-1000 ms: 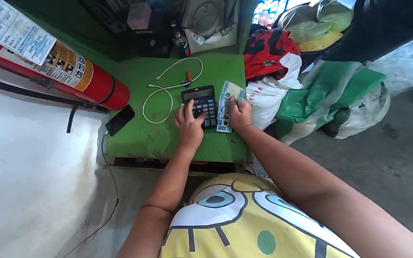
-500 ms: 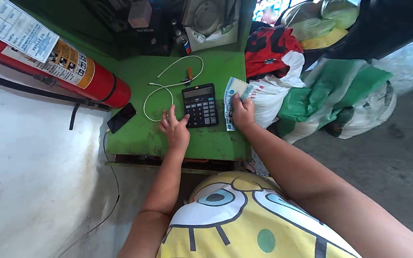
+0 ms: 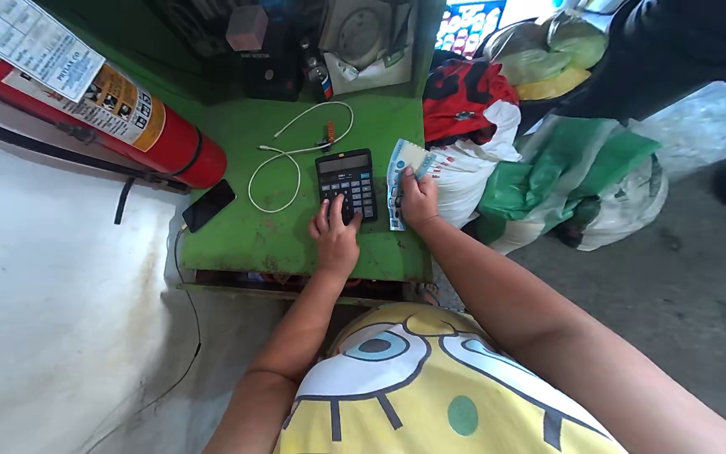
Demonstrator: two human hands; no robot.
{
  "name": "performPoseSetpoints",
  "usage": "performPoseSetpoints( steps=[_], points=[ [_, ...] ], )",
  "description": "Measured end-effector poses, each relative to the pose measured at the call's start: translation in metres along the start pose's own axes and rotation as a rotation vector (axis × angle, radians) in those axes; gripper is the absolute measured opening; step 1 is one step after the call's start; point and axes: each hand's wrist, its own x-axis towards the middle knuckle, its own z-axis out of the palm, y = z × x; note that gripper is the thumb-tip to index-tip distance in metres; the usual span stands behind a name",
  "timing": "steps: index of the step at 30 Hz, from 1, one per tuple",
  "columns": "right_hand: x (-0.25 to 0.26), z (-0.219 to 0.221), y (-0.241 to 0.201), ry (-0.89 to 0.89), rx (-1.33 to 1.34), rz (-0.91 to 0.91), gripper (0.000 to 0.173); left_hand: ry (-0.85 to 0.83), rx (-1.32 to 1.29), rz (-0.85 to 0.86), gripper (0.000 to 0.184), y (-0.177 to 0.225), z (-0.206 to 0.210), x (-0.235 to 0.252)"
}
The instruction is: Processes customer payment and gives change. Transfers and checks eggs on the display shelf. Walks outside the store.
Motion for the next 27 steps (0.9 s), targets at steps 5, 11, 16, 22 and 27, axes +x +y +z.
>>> performPoseSetpoints(
  steps=[5, 11, 16, 22, 27],
  points=[
    [0.0, -0.001, -0.001, -0.011, -0.035, -0.009, 0.038, 0.02, -0.031, -0.027, 0.05, -0.002, 0.006, -0.006],
    [0.0, -0.001, -0.002, -0.026, -0.05, 0.008, 0.038, 0.077, -0.145, -0.152, 0.04, -0.015, -0.006, 0.002],
    [0.001, -0.001, -0.001, -0.032, -0.055, 0.002, 0.039, 0.03, -0.041, -0.205, 0.052, -0.031, -0.006, 0.021],
    [0.001, -0.001, 0.0, -0.033, -0.049, 0.002, 0.039, 0.101, 0.014, -0.156, 0.043, -0.038, -0.014, 0.015],
    [0.0, -0.001, -0.003, -0.044, -0.034, 0.022, 0.039, 0.082, 0.034, -0.161, 0.034, -0.043, -0.012, -0.01]
  ],
)
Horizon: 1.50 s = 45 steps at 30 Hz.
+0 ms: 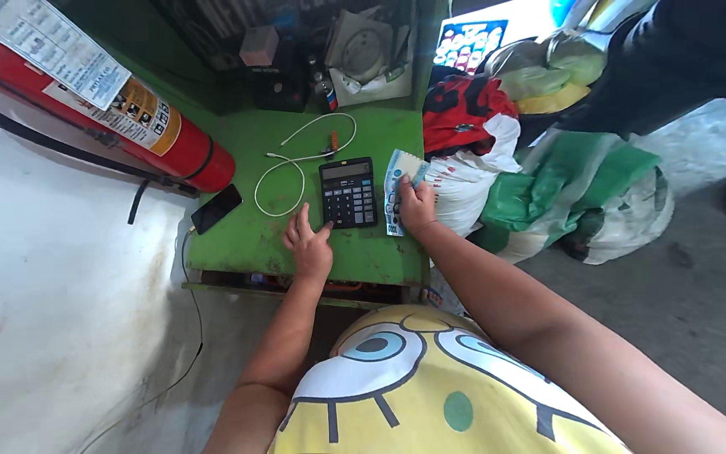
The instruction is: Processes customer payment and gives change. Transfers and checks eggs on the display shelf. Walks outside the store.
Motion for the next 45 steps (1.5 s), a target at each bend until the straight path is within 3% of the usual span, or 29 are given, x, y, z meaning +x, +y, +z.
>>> performPoseSetpoints(
  steps=[7, 12, 19, 25, 37, 42, 45],
  points=[
    [-0.001, 0.0, 0.001, 0.008, 0.012, -0.014, 0.038, 0.01, -0.048, 0.045, 0.037, 0.029, -0.006, 0.002],
    [-0.001, 0.0, 0.002, 0.014, 0.022, -0.013, 0.037, -0.097, -0.049, 0.096, 0.043, 0.045, 0.009, 0.0],
    [0.0, -0.001, 0.002, 0.01, 0.032, -0.013, 0.037, -0.1, -0.182, 0.059, 0.028, 0.033, 0.003, 0.008],
    [0.0, -0.001, 0.0, -0.002, -0.023, -0.036, 0.039, -0.007, -0.095, -0.107, 0.042, -0.001, -0.004, 0.021],
    [0.0, 0.0, 0.003, 0.012, 0.019, -0.041, 0.037, -0.109, -0.046, 0.004, 0.042, 0.017, -0.003, 0.026],
    [0.0, -0.001, 0.003, 0.014, 0.04, -0.036, 0.037, -0.006, -0.014, -0.005, 0.033, 0.006, -0.005, 0.021],
    [-0.001, -0.002, 0.0, 0.009, 0.034, -0.027, 0.037, -0.034, -0.036, -0.035, 0.033, -0.003, -0.006, 0.015]
  ],
)
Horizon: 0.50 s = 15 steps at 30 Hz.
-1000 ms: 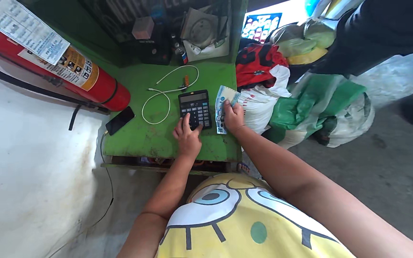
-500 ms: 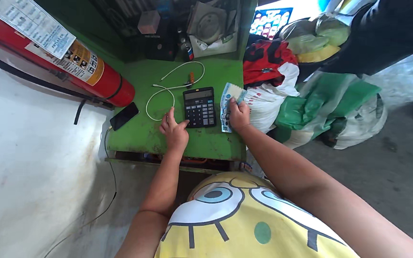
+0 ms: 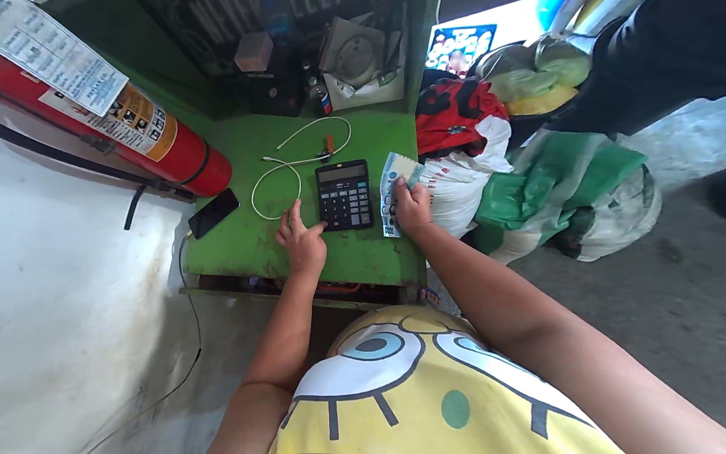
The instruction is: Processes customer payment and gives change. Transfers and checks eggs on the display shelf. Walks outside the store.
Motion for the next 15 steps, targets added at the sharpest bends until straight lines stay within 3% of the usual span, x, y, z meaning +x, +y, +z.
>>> performPoseSetpoints(
  steps=[7, 15],
  points=[
    [0.0, 0.001, 0.001, -0.008, -0.04, 0.001, 0.038, -0.027, -0.047, 0.076, 0.04, 0.026, -0.003, -0.001],
    [0.0, 0.0, 0.002, -0.007, -0.031, 0.014, 0.039, -0.119, -0.005, 0.138, 0.034, 0.046, 0.009, -0.003]
  ],
)
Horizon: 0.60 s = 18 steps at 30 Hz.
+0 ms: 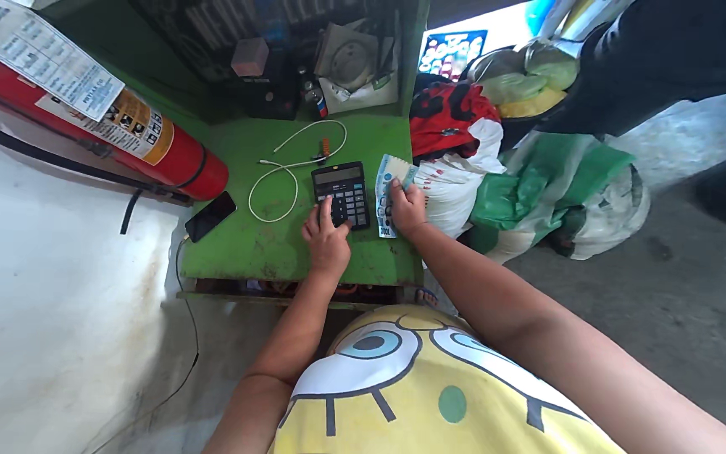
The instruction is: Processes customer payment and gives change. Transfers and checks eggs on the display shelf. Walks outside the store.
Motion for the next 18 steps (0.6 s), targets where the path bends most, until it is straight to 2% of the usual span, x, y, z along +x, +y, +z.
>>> performPoseSetpoints(
  steps=[9, 14, 18],
  points=[
    [0.0, 0.001, 0.0, 0.002, 0.011, 0.002, 0.039, 0.011, 0.018, 0.002, 0.039, 0.0, 0.004, -0.006],
    [0.001, -0.001, -0.002, 0.003, -0.001, 0.001, 0.039, 0.042, -0.056, -0.012, 0.022, 0.0, -0.004, -0.001],
    [0.001, 0.0, -0.001, 0.015, 0.007, -0.003, 0.038, 0.086, -0.061, -0.012, 0.032, 0.001, 0.0, 0.005]
  ],
)
